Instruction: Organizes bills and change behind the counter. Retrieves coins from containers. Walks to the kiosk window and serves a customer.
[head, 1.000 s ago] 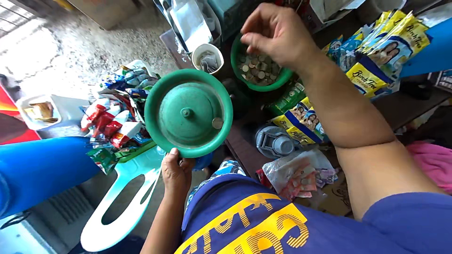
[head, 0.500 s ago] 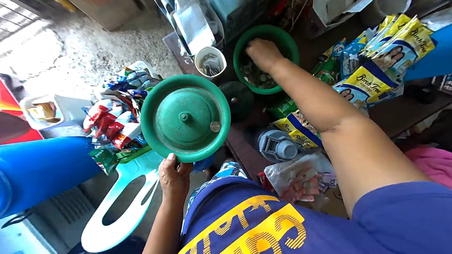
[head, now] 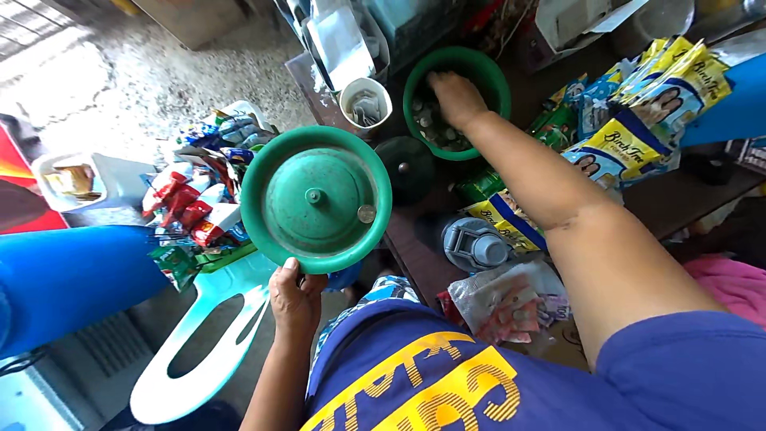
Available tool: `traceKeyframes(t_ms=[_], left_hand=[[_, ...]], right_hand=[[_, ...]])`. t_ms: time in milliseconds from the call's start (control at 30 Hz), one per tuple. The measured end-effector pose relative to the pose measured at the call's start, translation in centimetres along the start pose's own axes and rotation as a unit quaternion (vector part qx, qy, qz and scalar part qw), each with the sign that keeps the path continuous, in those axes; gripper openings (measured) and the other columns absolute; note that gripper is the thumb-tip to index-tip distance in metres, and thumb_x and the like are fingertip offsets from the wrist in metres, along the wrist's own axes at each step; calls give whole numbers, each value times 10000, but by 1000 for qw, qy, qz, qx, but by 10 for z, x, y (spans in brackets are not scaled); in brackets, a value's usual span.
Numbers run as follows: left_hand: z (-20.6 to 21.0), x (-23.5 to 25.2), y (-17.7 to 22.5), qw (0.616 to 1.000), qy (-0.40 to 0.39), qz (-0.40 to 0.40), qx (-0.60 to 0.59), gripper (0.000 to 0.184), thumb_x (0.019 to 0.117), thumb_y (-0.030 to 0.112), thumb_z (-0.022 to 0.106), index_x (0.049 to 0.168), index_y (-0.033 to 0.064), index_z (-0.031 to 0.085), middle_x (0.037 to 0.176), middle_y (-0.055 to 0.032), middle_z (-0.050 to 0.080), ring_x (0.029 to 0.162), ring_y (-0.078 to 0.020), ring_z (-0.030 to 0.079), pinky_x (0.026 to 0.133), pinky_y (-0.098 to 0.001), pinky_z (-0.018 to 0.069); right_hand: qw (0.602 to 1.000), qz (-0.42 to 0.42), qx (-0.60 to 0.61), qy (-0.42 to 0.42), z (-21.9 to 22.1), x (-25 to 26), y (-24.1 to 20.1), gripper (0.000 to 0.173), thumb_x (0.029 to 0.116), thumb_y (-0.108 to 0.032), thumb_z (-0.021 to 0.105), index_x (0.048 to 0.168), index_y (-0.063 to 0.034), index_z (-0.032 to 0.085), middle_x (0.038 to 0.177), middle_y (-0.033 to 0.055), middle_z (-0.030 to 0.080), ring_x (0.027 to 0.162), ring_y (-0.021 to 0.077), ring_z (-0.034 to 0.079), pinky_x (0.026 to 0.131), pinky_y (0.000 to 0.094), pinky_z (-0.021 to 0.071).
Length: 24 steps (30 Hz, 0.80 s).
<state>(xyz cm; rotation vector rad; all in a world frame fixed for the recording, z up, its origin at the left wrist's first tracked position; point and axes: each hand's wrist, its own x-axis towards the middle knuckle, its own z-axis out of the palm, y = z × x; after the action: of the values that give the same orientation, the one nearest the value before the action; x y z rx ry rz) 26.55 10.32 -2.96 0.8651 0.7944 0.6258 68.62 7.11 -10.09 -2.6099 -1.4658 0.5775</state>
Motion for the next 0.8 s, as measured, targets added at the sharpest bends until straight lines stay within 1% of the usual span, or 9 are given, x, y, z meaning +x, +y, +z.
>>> traceKeyframes(t_ms=[267, 367, 467, 567, 633, 700, 733, 767, 800], left_hand=[[-6, -5, -1, 1000, 10, 5, 18, 329, 1028, 358, 521, 727, 252, 604, 538, 145, 453, 464, 46, 406, 471, -128, 352], [-7, -5, 0, 1000, 9, 5, 11, 335, 1025, 356, 526, 721, 238, 601, 533, 139, 447, 462, 40, 411, 469, -130, 353], [-8, -4, 0, 1000, 6, 6, 4, 328, 1015, 362, 552, 717, 237, 603, 531, 138, 445, 461, 40, 416, 468, -127, 355], [-7, -4, -1, 1000, 7, 5, 8, 337, 1024, 332, 519, 711, 235, 597, 531, 139, 443, 460, 41, 413, 467, -124, 352], [-7, -3, -2, 1000, 7, 6, 11, 337, 1027, 322, 503, 714, 235, 594, 531, 136, 446, 460, 41, 413, 465, -124, 352], [-7, -2, -2, 1000, 5, 5, 11, 330, 1025, 333, 514, 720, 238, 595, 531, 134, 447, 459, 41, 409, 465, -126, 351], [-7, -2, -2, 1000, 2, 4, 9, 327, 1025, 334, 521, 720, 238, 595, 533, 135, 445, 460, 40, 409, 468, -128, 352], [-6, -2, -2, 1000, -1, 4, 6, 330, 1024, 334, 525, 717, 238, 597, 534, 135, 445, 461, 39, 410, 469, -128, 353], [-5, -2, -2, 1000, -4, 2, 6, 334, 1026, 337, 523, 715, 239, 598, 534, 138, 448, 462, 40, 414, 472, -128, 356]], right_hand=[[997, 34, 70, 27, -6, -11, 1, 299, 927, 37, 621, 1224, 60, 636, 1235, 309, 637, 1195, 492, 608, 997, 654, 476], [975, 87, 192, 64, -10, -13, 10, 296, 897, -51, 683, 1182, 31, 683, 1156, 242, 698, 1097, 386, 673, 987, 567, 503], [902, 143, 403, 51, -14, -17, 21, 344, 943, -95, 702, 1263, 2, 624, 1126, 128, 697, 926, 160, 702, 847, 330, 589], [820, 172, 545, 15, -20, -25, 24, 343, 988, -47, 635, 1326, -19, 585, 1148, 92, 667, 892, 124, 693, 790, 273, 590], [779, 197, 595, 9, -23, -29, 27, 236, 1032, -78, 532, 1250, -41, 616, 1068, 49, 656, 866, 128, 680, 787, 288, 587], [734, 251, 631, 24, -25, -28, 28, 215, 1043, -172, 400, 1047, -125, 610, 838, -25, 614, 711, 95, 610, 677, 263, 531], [728, 271, 628, 34, -25, -27, 28, 246, 1046, -221, 361, 974, -157, 588, 741, -50, 584, 611, 68, 555, 586, 232, 483], [753, 274, 596, 43, -24, -25, 28, 259, 1058, -256, 360, 944, -168, 575, 682, -70, 542, 536, 41, 486, 512, 203, 422], [808, 261, 525, 55, -21, -25, 28, 257, 1067, -268, 402, 967, -153, 609, 685, -69, 527, 526, 34, 448, 498, 199, 384]])
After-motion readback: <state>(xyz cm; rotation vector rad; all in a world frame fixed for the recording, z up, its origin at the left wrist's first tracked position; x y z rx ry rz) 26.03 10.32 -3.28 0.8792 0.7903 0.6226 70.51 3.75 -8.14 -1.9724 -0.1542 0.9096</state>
